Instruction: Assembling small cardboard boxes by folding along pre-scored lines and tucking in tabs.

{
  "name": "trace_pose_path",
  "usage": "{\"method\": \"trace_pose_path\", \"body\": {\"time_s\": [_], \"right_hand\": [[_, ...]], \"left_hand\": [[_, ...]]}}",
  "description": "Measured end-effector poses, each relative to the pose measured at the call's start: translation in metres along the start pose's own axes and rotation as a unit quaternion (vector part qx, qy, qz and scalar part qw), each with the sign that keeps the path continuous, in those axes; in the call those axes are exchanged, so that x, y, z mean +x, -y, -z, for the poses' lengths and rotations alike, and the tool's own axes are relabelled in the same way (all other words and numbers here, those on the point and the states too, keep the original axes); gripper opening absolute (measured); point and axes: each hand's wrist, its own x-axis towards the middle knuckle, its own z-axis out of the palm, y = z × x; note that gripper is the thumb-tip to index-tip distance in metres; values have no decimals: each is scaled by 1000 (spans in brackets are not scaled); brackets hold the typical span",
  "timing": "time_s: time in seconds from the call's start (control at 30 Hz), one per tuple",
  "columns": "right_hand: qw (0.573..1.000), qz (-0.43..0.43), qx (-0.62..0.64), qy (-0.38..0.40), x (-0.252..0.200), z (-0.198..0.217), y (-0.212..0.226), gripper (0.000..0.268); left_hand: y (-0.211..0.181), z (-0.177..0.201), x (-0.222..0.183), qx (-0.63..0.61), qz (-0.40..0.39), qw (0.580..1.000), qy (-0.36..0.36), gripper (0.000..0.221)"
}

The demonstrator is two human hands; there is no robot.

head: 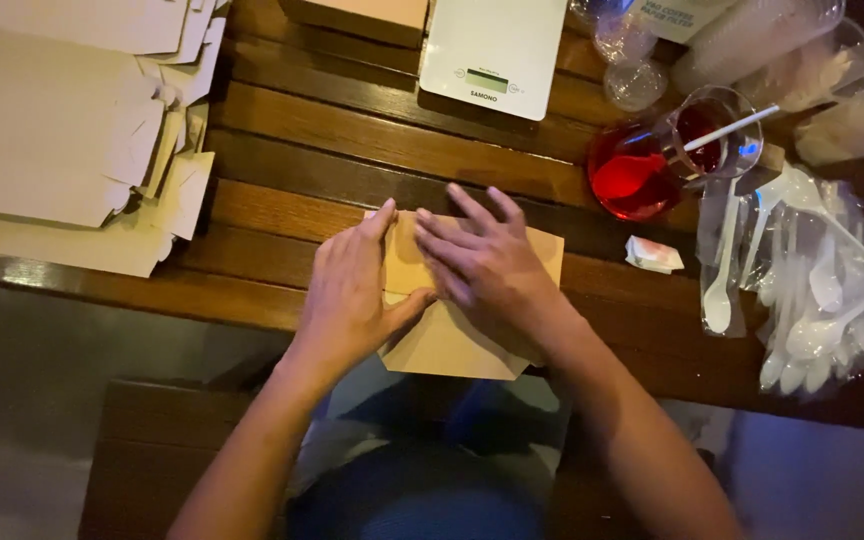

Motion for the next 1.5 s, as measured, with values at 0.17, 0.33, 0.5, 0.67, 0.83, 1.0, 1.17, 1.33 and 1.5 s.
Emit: {"method": "trace_pose_path", "body": {"time_s": [0.17, 0.33, 0.5, 0.67, 0.83, 1.0, 1.17, 1.33, 1.5], "right_hand": [[997, -65, -11, 34, -55, 29, -26, 36], [991, -119, -23, 51, -78, 33, -36, 44], [997, -68, -4, 30, -44, 22, -17, 39], [1000, 4, 5, 14, -5, -16, -5, 41], [1000, 23, -9, 9, -5, -17, -7, 47], [994, -72, 3, 78, -41, 24, -23, 51], [994, -95, -11, 57, -69, 23, -38, 51], [996, -79, -8, 29, -72, 20, -39, 49], [997, -75, -18, 29, -78, 13, -42, 46]], "left_hand": [[3, -3, -1, 61, -13, 998, 22, 80], [2, -6, 0, 35, -13, 999, 1, 90], [4, -4, -1, -8, -14, 1000, -17, 103], [2, -1, -3, -5, -12, 1000, -13, 107], [3, -1, -2, 0, -9, 1000, -10, 107], [1, 1, 0, 38, -9, 999, 19, 95], [0, -14, -2, 102, -20, 995, 4, 99], [-48, -31, 4, 184, -121, 975, -19, 77], [-56, -62, -6, 177, -155, 966, 109, 118]]}}
